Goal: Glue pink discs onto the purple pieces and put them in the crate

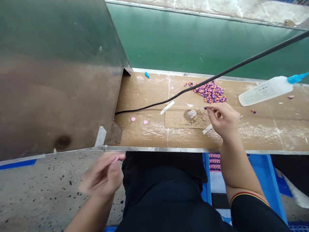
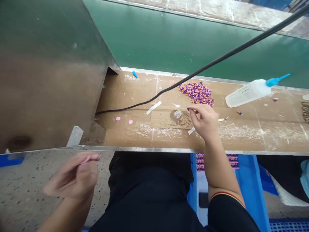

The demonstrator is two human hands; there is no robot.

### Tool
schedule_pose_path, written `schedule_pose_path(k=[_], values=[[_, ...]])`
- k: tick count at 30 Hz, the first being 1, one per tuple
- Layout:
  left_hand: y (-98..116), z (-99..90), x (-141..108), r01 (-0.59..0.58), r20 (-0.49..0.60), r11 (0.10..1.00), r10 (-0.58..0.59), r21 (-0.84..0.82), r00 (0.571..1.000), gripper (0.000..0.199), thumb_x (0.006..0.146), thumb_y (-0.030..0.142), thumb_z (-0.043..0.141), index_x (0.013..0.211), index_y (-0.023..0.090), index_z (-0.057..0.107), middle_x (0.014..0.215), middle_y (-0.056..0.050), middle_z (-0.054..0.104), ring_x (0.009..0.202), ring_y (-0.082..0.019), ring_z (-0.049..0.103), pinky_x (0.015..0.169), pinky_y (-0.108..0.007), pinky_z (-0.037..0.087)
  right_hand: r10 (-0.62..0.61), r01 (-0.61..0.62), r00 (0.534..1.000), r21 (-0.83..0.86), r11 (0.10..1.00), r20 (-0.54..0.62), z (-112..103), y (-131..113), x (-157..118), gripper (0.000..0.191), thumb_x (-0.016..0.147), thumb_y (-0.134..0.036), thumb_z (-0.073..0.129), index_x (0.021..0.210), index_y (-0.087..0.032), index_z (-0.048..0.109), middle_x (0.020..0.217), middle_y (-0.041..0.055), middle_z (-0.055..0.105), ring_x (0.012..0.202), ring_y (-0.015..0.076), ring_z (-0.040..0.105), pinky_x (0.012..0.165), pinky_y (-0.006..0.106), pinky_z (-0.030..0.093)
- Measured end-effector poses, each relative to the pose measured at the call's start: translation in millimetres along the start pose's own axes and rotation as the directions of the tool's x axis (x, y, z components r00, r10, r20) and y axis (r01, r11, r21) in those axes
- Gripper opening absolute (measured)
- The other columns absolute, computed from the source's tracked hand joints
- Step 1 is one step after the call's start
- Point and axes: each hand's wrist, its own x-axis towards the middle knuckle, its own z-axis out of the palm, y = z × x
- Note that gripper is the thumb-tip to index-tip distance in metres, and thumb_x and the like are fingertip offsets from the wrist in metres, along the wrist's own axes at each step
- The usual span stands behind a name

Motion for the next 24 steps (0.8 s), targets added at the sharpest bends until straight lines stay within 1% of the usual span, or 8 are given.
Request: schedule_pose_path(k=[1, 3, 7, 11, 14, 17, 20, 24], values=[[5.5, 8.3, -2.3, -0.056, 0.103, 0.997, 0.061, -0.046, 0.993, 0.009, 0.096, 0.027, 0.082, 0.099, 0.019, 0.08, 0.08, -0.001, 0.078, 0.066, -0.015, 0.074, 0.06, -0.026, 0.063, 0.031, -0.031, 1.0, -0.018, 0.999, 0.006, -2.2, 2.1, -4.5, 0.012, 0.104, -0.022, 0.07, 0.102, -0.025, 0.082, 0.092, 0.0053, 0.085, 0.077, 0.0216, 0.076, 0.07, 0.034, 0.06], [15.7, 25.6, -3.4, -0.072, 0.266, 0.988, 0.107, -0.138, 0.958, 0.026, 0.097, 0.009, 0.072, 0.118, 0.022, 0.08, 0.091, -0.002, 0.082, 0.074, -0.015, 0.079, 0.068, -0.025, 0.067, 0.069, -0.066, 0.993, -0.032, 0.997, 0.093, -3.5, 7.5, -15.6, 0.014, 0.102, -0.023, 0.069, 0.098, -0.025, 0.082, 0.089, 0.0053, 0.084, 0.075, 0.0225, 0.075, 0.073, 0.036, 0.061], [27.1, 59.2, -2.2, 0.058, 0.387, 0.955, 0.062, -0.289, 0.92, 0.034, 0.098, 0.005, 0.071, 0.124, 0.023, 0.08, 0.094, -0.002, 0.084, 0.079, -0.014, 0.081, 0.073, -0.022, 0.07, 0.086, -0.082, 0.97, -0.028, 0.996, 0.226, -1.5, 14.8, -32.4, 0.018, 0.101, -0.025, 0.065, 0.095, -0.025, 0.082, 0.089, 0.007, 0.083, 0.081, 0.0255, 0.076, 0.077, 0.04, 0.062], [32.9, 94.4, -5.0, 0.259, 0.423, 0.892, -0.086, -0.372, 0.902, 0.024, 0.099, 0.01, 0.074, 0.116, 0.023, 0.085, 0.096, -0.004, 0.085, 0.08, -0.015, 0.083, 0.075, -0.021, 0.071, 0.188, -0.188, 0.981, -0.001, 0.982, 0.04, -4.8, 9.1, -30.1, 0.015, 0.1, -0.028, 0.069, 0.096, -0.025, 0.083, 0.087, 0.0051, 0.083, 0.068, 0.0202, 0.07, 0.067, 0.035, 0.058], [38.2, 124.2, -7.7, 0.51, 0.472, 0.76, -0.304, -0.403, 0.827, 0.015, 0.099, 0.025, 0.082, 0.113, 0.021, 0.086, 0.092, -0.006, 0.085, 0.077, -0.016, 0.083, 0.074, -0.022, 0.071, 0.336, -0.312, 0.933, 0.172, 0.934, -0.128, -0.9, -6.6, -25.9, 0.012, 0.1, -0.032, 0.072, 0.101, -0.025, 0.083, 0.092, 0.0047, 0.083, 0.066, 0.0181, 0.07, 0.061, 0.033, 0.057], [40.7, 150.4, -8.9, 0.701, 0.518, 0.576, -0.482, -0.42, 0.706, 0.033, 0.092, 0.044, 0.091, 0.113, 0.019, 0.086, 0.088, -0.009, 0.084, 0.075, -0.018, 0.083, 0.072, -0.025, 0.072, 0.478, -0.359, 0.849, 0.416, 0.835, -0.228, 12.6, -31.9, -29.7, 0.015, 0.101, -0.039, 0.076, 0.103, -0.025, 0.081, 0.094, 0.0048, 0.083, 0.08, 0.0211, 0.079, 0.071, 0.036, 0.066], [39.1, 166.2, -9.4, 0.789, 0.568, 0.463, -0.549, -0.404, 0.613, 0.042, 0.084, 0.052, 0.097, 0.106, 0.017, 0.087, 0.087, -0.01, 0.084, 0.073, -0.018, 0.082, 0.071, -0.026, 0.071, 0.586, -0.384, 0.794, 0.615, 0.689, -0.162, 28.3, -61.8, -41.2, 0.017, 0.098, -0.042, 0.084, 0.101, -0.026, 0.081, 0.091, 0.003, 0.084, 0.082, 0.0204, 0.081, 0.075, 0.035, 0.07], [33.8, 172.5, -11.6, 0.812, 0.587, 0.481, -0.568, -0.331, 0.576, 0.051, 0.084, 0.06, 0.095, 0.11, 0.016, 0.087, 0.087, -0.011, 0.084, 0.074, -0.02, 0.081, 0.071, -0.031, 0.072, 0.625, -0.422, 0.779, 0.774, 0.472, 0.044, 43.2, -95.6, -56.7, 0.015, 0.097, -0.04, 0.088, 0.102, -0.027, 0.081, 0.09, 0.0012, 0.083, 0.078, 0.0185, 0.082, 0.07, 0.031, 0.071]])
